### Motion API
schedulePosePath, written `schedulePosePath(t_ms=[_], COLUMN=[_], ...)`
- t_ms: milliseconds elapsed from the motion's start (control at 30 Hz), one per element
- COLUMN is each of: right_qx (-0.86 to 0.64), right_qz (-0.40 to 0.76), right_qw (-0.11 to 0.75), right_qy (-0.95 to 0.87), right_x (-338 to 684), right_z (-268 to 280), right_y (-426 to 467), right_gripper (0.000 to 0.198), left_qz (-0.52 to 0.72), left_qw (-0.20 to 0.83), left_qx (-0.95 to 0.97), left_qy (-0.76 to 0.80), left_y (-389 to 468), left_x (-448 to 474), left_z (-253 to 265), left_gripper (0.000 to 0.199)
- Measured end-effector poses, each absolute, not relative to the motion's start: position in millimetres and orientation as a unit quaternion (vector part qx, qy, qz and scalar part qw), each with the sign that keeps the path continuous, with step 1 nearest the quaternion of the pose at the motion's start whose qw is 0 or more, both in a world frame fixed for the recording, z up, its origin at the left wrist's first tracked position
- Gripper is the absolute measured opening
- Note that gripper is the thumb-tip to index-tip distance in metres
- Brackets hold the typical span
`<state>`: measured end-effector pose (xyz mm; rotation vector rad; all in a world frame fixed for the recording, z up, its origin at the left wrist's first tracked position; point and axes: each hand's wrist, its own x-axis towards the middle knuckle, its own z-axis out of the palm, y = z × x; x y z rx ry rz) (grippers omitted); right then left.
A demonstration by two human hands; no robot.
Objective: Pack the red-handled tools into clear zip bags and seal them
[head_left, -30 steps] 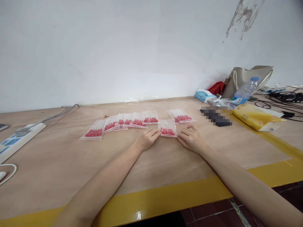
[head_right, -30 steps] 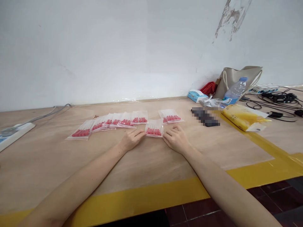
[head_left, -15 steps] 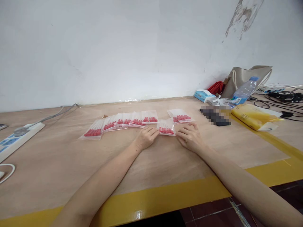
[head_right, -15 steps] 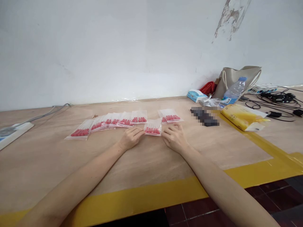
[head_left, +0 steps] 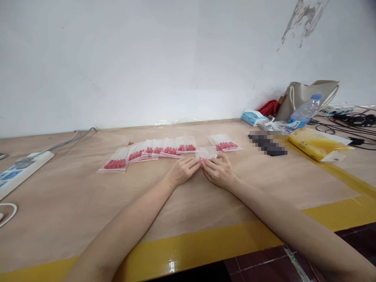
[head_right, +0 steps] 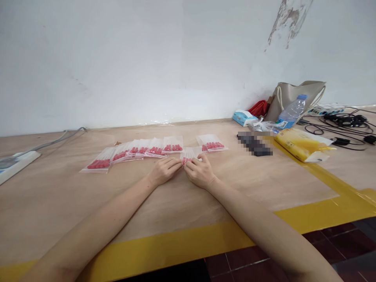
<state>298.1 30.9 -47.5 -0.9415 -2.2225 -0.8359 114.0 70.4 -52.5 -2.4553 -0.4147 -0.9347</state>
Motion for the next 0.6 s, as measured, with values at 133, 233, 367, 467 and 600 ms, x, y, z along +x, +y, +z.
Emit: schedulePosePath(t_ms=[133, 233, 367, 467, 600], right_qx=[-0.355, -0.356, -0.371, -0.381, -0.385], right_qz=[-0.276, -0.248, -0.233, -0.238, -0.231], right_qw=[0.299, 0.330, 0.355, 0.357, 0.354], right_qy=[-0.842, -0.838, -0.826, -0.819, -0.821], right_x=[300, 302, 308, 309, 306], right_z=[-47, -49, -52, -51, -51], right_y=[30, 31, 29, 27, 28], right_gripper=[0.030, 0.022, 0.016, 0.018, 0.018], left_qz=[-0.352, -0.360, -0.376, -0.387, -0.399], left_qw=[0.219, 0.222, 0.209, 0.192, 0.187], left_qx=[-0.900, -0.895, -0.888, -0.888, -0.885], left_qy=[-0.133, -0.141, -0.165, -0.160, -0.148], left_y=[71, 69, 66, 65, 64], left_x=[114, 114, 114, 116, 117], left_z=[-53, -51, -47, -46, -45], left_gripper=[0.021, 0.021, 0.020, 0.017, 0.013])
